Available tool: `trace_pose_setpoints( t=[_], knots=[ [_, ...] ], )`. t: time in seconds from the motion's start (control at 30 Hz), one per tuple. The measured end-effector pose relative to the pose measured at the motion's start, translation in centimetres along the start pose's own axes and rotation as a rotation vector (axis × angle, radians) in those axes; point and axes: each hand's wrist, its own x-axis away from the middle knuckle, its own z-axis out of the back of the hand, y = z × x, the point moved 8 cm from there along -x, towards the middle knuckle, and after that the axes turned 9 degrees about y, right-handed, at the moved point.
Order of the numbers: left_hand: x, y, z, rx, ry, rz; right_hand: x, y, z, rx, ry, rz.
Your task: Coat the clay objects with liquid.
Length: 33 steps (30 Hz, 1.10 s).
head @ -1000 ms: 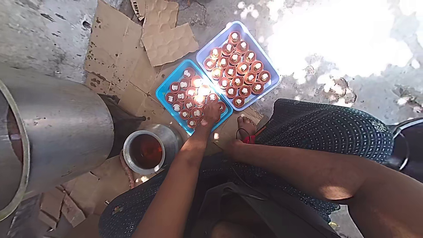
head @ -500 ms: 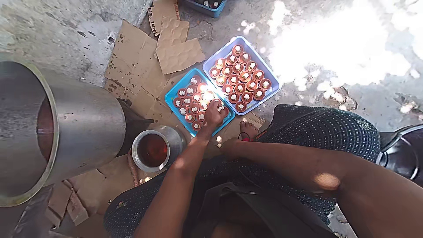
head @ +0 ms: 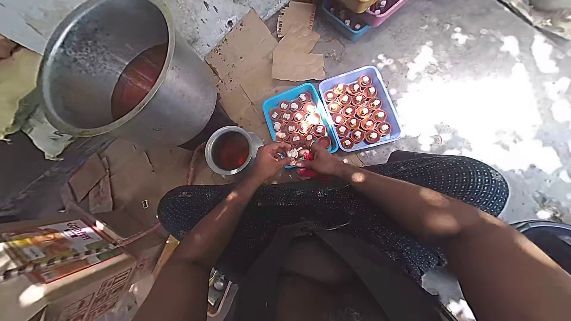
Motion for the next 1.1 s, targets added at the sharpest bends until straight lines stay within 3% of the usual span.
trace_pose_setpoints(
  t=[0.2,0.3,0.47,0.63,0.8,1.1],
  knots=[
    [1.7,1.4,-0.9,0.024,-0.038,-0.021,2.4,-2.2,-0.4,0.103,0.118,0.073],
    [1.4,1.5,-0.6,0.134,-0.025,-0.056,3.3,-4.5,-0.2,0.172,0.167,0.027],
    [1.5,0.9,-0.6,0.178,-0.046,-0.096,2.9,-3.6,-0.6,0.141,0.283,-0.010],
    [0.5,-0.2,1.0,0.131,0.061,-0.068,0.5,-2.4,-0.7,0.024,0.306,0.136],
    [0.0,-1.8,2.0,0.182,0.045,-0.051,-1.2,-2.5,-1.5,0.031,0.244,0.111],
    [-0.5,-4.4,3.6,0.142,0.181,0.003,-4.7,-0.7,-3.1,-0.138,0.127,0.065]
  ],
)
